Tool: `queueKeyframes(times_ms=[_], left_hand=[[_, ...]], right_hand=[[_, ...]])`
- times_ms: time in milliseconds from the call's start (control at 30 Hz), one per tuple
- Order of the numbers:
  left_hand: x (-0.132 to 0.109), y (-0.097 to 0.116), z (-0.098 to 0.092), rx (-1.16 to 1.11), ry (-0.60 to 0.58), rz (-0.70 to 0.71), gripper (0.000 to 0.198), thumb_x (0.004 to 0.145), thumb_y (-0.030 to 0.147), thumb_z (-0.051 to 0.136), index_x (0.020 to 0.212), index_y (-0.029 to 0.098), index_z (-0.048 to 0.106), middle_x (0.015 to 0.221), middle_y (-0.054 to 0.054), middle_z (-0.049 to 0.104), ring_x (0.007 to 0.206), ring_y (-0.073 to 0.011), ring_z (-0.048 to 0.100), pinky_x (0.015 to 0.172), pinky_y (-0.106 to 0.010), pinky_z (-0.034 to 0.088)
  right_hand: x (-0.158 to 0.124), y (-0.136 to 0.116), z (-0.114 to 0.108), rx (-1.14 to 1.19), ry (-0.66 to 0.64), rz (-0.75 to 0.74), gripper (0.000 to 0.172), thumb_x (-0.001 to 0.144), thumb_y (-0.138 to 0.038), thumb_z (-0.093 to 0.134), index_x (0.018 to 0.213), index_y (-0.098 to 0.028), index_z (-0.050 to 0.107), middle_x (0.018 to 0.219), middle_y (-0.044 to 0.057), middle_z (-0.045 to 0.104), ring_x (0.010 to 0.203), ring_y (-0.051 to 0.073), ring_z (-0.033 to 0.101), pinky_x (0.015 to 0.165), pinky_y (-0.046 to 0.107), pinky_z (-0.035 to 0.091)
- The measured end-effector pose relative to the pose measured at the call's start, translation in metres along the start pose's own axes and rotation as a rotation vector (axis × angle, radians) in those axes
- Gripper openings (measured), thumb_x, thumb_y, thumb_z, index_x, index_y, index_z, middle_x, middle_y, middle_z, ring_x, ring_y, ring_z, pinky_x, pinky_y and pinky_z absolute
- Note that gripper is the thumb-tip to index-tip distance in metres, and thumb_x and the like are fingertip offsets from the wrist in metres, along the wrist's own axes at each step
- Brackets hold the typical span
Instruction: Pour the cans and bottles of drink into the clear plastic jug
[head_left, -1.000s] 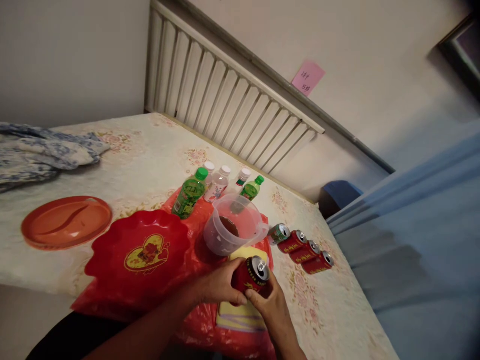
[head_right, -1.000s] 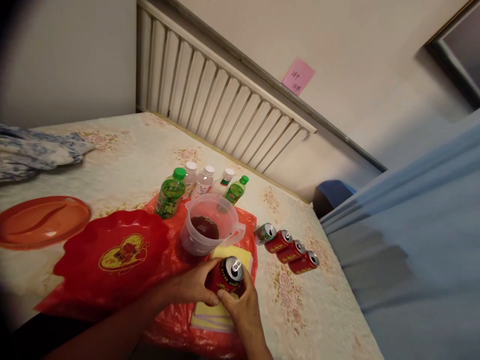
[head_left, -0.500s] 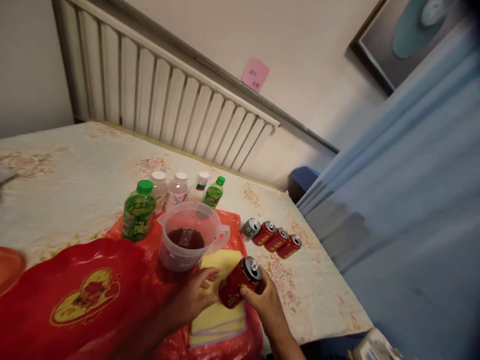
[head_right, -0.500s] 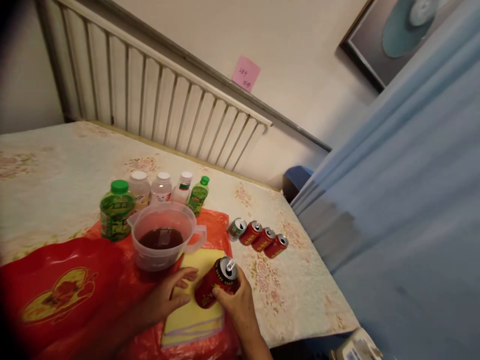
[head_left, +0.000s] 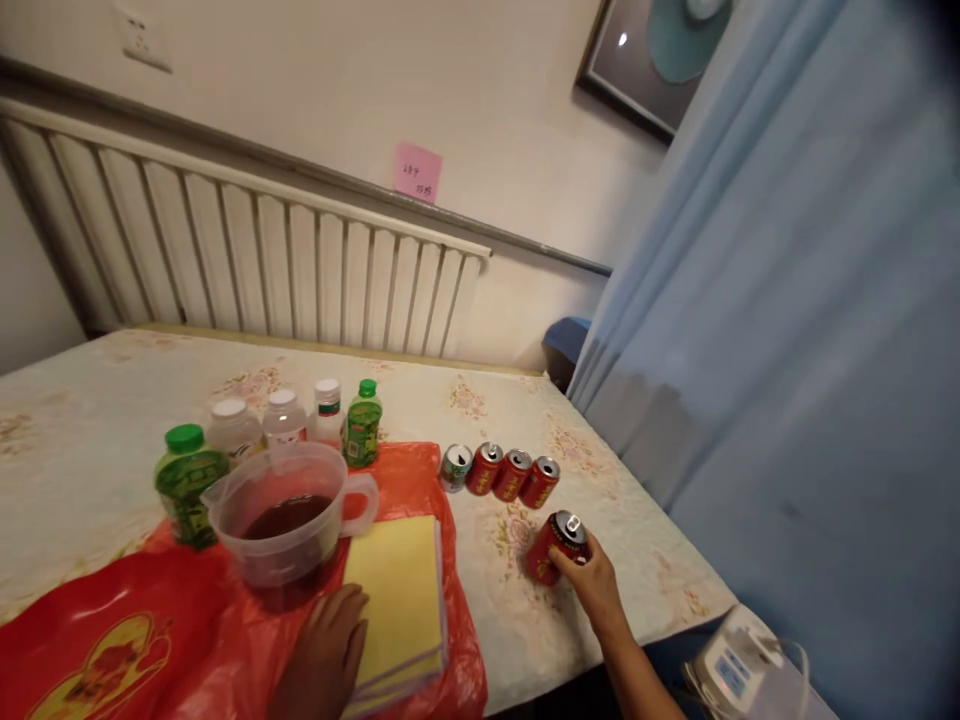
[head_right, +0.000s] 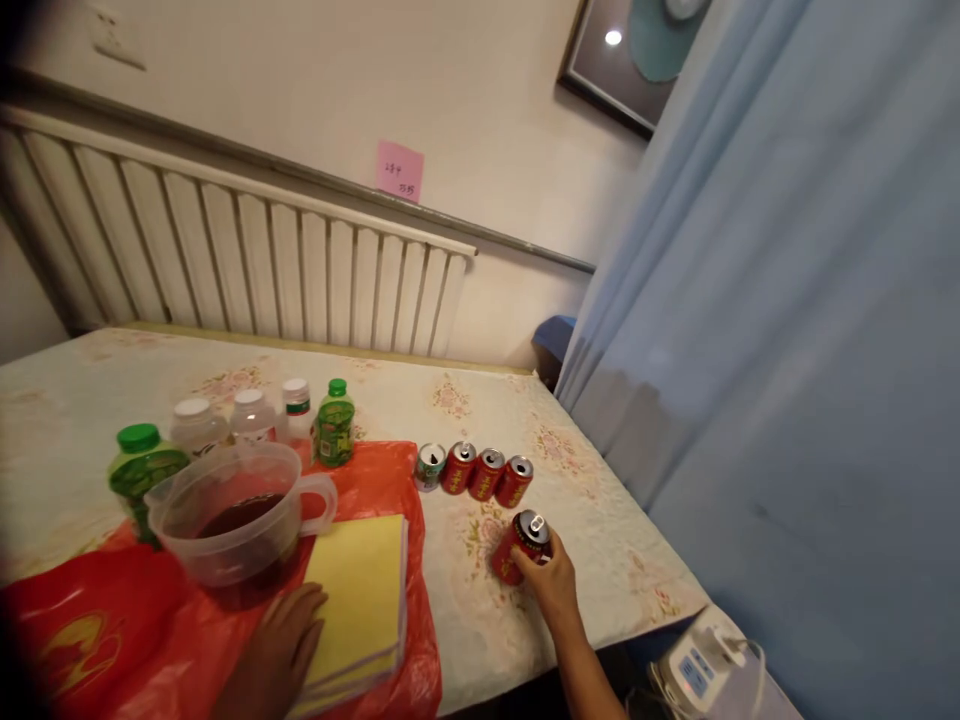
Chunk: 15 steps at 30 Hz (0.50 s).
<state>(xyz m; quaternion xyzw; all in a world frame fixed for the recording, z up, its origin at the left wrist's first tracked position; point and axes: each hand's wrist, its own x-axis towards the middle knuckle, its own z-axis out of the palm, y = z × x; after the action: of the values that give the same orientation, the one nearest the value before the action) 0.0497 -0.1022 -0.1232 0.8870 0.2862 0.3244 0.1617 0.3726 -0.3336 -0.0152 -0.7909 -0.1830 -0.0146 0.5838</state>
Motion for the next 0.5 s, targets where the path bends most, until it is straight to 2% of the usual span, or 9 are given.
queueKeyframes(times_ms=[200,333,500], left_hand=[[0.001,0.004,0.0,0.139,-0.016,0.003,0.028,0.091,0.029,0.044,0.11,0.02,0.063,0.117,-0.008,0.067,0.11,-0.025,0.062,0.098,-0.043,0.051],[0.0,0.007,-0.005,0.207,-0.013,0.02,0.029,0.09,0.028,0.045,0.112,0.02,0.062,0.117,-0.008,0.067,0.111,-0.0248,0.062,0.098,-0.041,0.051],[-0.002,0.009,-0.01,0.247,-0.009,0.032,0.031,0.087,0.027,0.047,0.112,0.021,0.063,0.118,-0.007,0.068,0.112,-0.0256,0.063,0.097,-0.041,0.052]], right_hand=[[0.047,0.028,-0.022,-0.07,0.073,-0.027,0.059,0.052,-0.041,0.079,0.104,-0.016,0.067,0.097,0.01,0.074,0.087,0.031,0.068,0.082,0.044,0.053],[0.072,0.038,-0.019,-0.059,0.082,-0.038,0.064,0.051,-0.041,0.078,0.109,-0.016,0.065,0.107,0.012,0.072,0.098,0.033,0.067,0.089,0.045,0.05],[0.098,0.045,-0.008,-0.053,0.068,-0.071,0.063,0.051,-0.04,0.077,0.109,-0.018,0.065,0.109,0.01,0.072,0.102,0.032,0.065,0.093,0.043,0.048]])
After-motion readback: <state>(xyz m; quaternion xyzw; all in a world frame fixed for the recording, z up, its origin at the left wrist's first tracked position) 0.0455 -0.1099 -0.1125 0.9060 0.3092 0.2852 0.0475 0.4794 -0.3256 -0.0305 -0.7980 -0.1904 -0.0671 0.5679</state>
